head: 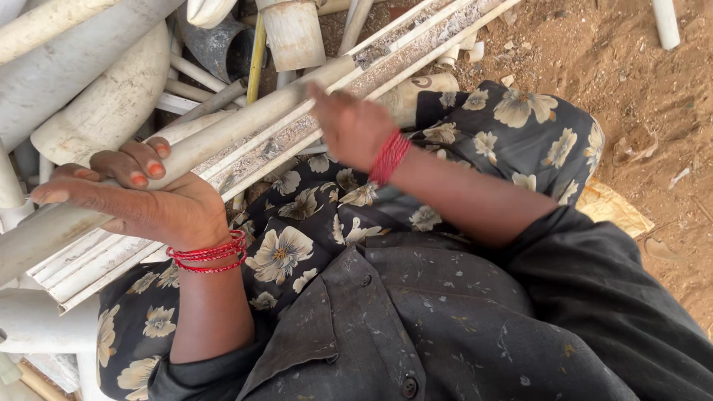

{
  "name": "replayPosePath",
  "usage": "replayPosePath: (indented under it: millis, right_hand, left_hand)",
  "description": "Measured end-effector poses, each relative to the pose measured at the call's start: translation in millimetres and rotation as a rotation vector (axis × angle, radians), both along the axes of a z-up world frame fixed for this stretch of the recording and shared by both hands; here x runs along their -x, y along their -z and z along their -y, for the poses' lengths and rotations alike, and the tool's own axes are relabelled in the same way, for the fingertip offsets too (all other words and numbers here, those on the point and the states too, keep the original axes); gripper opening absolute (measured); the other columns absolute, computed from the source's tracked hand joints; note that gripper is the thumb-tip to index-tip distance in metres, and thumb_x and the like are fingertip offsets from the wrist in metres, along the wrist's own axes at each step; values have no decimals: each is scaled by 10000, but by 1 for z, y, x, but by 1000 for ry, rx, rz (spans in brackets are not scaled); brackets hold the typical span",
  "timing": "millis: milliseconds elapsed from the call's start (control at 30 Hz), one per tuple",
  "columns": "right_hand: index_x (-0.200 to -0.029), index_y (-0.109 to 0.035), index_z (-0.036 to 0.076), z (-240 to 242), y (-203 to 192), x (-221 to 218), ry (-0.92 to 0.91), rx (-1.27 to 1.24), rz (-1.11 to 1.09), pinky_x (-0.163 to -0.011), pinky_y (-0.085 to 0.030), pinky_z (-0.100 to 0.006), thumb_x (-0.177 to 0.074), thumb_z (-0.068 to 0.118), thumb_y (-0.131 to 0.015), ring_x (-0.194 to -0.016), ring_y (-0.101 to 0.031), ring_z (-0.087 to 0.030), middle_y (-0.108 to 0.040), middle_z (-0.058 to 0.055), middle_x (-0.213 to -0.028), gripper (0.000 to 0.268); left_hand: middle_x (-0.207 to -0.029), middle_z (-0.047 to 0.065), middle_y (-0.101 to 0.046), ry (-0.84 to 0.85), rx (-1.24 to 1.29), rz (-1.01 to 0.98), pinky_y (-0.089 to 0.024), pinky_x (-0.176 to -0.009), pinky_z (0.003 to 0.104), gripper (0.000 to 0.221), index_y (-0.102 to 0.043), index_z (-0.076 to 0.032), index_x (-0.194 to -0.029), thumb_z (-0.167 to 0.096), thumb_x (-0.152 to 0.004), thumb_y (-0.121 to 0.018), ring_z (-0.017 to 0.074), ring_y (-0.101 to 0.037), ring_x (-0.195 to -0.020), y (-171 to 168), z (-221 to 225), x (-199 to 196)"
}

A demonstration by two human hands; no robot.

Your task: The person picks through a pile of plastic scrap and uses a knife to scrape debris and labels from PVC pipe fittings and pipes by hand.

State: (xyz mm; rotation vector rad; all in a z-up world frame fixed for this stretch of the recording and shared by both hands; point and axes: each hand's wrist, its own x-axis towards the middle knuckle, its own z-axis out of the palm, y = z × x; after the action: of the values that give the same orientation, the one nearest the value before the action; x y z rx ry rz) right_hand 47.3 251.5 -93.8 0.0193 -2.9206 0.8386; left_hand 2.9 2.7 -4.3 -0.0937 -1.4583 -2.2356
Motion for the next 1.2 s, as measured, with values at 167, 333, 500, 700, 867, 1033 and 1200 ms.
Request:
replayPosePath:
  millis: [167, 333, 500, 700, 867, 1033, 1200]
  right_hand:
    - [-1496, -463, 41, -7, 22, 14, 56, -211, 191, -383, -556, -407, -977, 140, -584, -553, -696, -268, -695, -182, -859, 541]
    - [-1472, -530, 65, -30, 28, 14, 81, -74, 9, -462, -513, -370, -1095, 247, -584, -586, -643, -218, -689, -117, -760, 423]
    - [-1472, -524, 22, 5, 25, -11, -58, -55, -177, -339, -478, -356, -1065, 170, -520, -471, -592, -176, -686, -109, -795, 433]
    - [-1301, -603, 90, -57, 48, 23, 180, -180, 109, -529, -563, -478, -995, 280, -586, -681, -705, -349, -719, -179, -751, 360]
    - [-1246, -610, 119, -80, 77, 28, 288, 95, 275, -664, -610, -477, -1056, 259, -518, -766, -748, -366, -730, -198, -859, 253]
    - [-1276, -567, 91, -113, 77, 29, 347, 25, 138, -586, -606, -412, -1098, 241, -507, -742, -737, -285, -739, -165, -871, 240]
    - [-1601, -303, 94, -58, 55, 27, 177, -71, 336, -493, -564, -334, -1101, 192, -506, -571, -660, -235, -726, -191, -738, 548]
  left_hand:
    - [-666, -1, -348, 20, -51, -3, -457, -659, 297, 470, -465, -113, -1085, -563, -1052, -597, 104, -413, -599, 9, 5, 3]
    - [-707, 5, -390, 94, -12, -61, -446, -702, 267, 461, -461, -138, -1106, -588, -1058, -549, 106, -449, -665, -1, -8, -3]
    - [-728, 0, -399, 138, -97, -52, -430, -715, 248, 483, -456, -127, -1120, -602, -1048, -505, 104, -445, -690, -5, -15, -11]
    - [-754, 48, -506, 268, -119, -123, -499, -746, 300, 539, -480, -121, -1087, -651, -1036, -400, 156, -544, -722, -12, -13, -6]
    - [-609, 6, -449, 347, 154, -329, -514, -554, 342, 527, -476, -124, -862, -607, -1054, -389, 144, -479, -522, -26, 7, 6]
    - [-515, 19, -315, 210, 115, -167, -431, -470, 318, 491, -392, -119, -850, -541, -1097, -439, 129, -312, -397, -32, 7, -12]
    - [-525, 18, -283, 218, 50, -117, -374, -481, 334, 497, -357, -109, -843, -507, -1115, -480, 140, -280, -408, -34, 2, -18]
